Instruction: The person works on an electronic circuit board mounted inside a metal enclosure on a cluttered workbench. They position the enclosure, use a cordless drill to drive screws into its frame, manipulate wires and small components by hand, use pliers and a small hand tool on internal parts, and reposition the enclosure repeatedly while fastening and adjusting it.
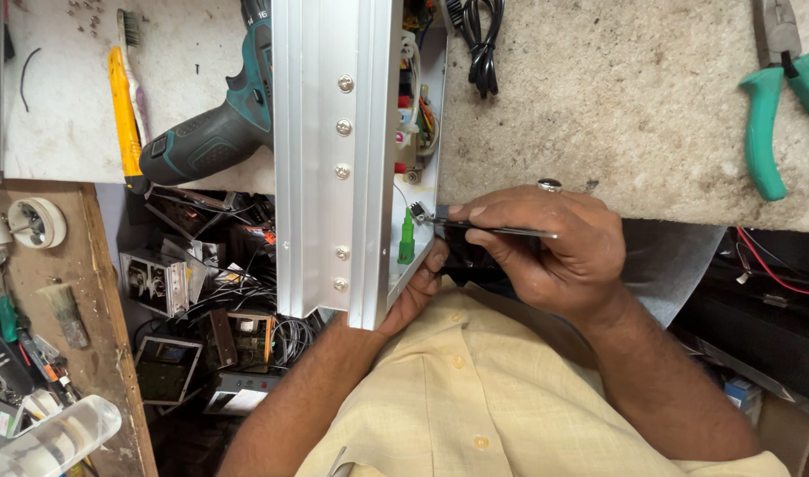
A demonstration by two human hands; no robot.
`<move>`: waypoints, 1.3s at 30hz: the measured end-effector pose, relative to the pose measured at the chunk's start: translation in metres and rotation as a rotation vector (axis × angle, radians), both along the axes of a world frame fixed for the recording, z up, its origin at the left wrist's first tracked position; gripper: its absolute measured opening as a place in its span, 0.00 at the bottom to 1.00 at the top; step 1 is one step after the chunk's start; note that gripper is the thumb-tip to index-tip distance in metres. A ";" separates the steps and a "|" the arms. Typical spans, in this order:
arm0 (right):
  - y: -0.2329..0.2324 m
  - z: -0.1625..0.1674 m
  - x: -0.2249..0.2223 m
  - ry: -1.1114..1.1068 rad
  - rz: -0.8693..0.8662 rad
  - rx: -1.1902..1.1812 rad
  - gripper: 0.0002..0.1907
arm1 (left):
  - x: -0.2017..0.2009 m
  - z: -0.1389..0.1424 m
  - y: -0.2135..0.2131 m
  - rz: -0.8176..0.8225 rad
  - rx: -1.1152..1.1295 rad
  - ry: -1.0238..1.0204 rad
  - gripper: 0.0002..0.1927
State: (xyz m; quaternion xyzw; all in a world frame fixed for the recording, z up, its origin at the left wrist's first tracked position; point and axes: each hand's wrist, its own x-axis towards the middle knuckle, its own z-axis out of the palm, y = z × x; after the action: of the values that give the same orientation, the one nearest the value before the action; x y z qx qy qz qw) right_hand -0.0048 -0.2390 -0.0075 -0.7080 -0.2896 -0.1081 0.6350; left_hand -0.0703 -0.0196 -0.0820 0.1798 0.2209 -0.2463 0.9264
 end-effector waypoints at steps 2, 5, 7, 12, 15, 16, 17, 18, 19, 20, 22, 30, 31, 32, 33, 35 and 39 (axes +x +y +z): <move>-0.002 0.001 0.000 0.004 0.024 -0.001 0.08 | -0.001 -0.003 0.001 -0.001 -0.020 0.005 0.16; -0.005 0.004 -0.001 0.064 0.056 0.032 0.08 | -0.002 -0.006 0.003 -0.002 -0.015 0.051 0.16; -0.005 0.004 -0.004 0.156 0.050 0.105 0.08 | -0.004 -0.006 0.003 -0.001 -0.007 0.053 0.15; -0.003 0.003 -0.003 0.052 0.013 0.010 0.08 | -0.004 -0.006 0.002 0.009 -0.010 -0.029 0.15; -0.001 0.003 -0.001 0.035 -0.007 0.003 0.08 | -0.004 -0.006 0.001 0.015 -0.020 -0.036 0.14; -0.001 0.003 -0.001 0.033 -0.011 0.007 0.09 | -0.003 -0.005 0.000 0.022 -0.024 -0.066 0.14; -0.001 0.003 0.000 0.021 -0.012 -0.002 0.09 | -0.003 -0.005 -0.001 0.028 -0.029 -0.097 0.14; 0.000 0.004 0.000 0.011 -0.013 -0.011 0.09 | -0.004 -0.005 -0.001 0.034 -0.033 -0.125 0.14; 0.000 0.004 0.000 0.002 -0.015 -0.021 0.09 | -0.004 -0.004 -0.002 0.023 -0.026 -0.083 0.14; 0.000 0.004 0.000 -0.001 -0.011 -0.019 0.09 | -0.003 -0.003 -0.001 0.011 -0.018 -0.042 0.15; 0.001 0.003 0.000 -0.006 -0.002 -0.014 0.09 | -0.003 -0.002 -0.001 0.001 0.004 0.002 0.15; 0.000 0.004 -0.001 0.037 -0.004 0.003 0.08 | -0.001 0.001 -0.001 0.016 -0.028 -0.075 0.15; 0.001 0.004 -0.001 0.029 -0.011 -0.009 0.08 | -0.001 0.001 -0.001 0.014 -0.026 -0.059 0.15; 0.001 0.004 -0.001 0.025 -0.010 -0.001 0.08 | -0.001 0.001 -0.001 0.012 -0.023 -0.042 0.16; 0.002 0.004 -0.001 0.022 -0.009 0.008 0.08 | -0.001 0.001 -0.001 0.012 -0.020 -0.025 0.16; 0.001 0.005 -0.002 0.049 -0.004 0.027 0.08 | -0.001 0.000 0.000 0.012 0.007 0.019 0.15; 0.001 0.003 -0.001 0.029 0.006 0.026 0.08 | -0.001 -0.005 0.001 0.024 -0.027 0.017 0.15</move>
State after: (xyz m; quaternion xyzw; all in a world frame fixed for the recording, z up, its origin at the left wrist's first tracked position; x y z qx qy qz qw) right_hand -0.0053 -0.2375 -0.0042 -0.7003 -0.2807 -0.0997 0.6487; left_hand -0.0717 -0.0187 -0.0867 0.1629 0.2273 -0.2397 0.9297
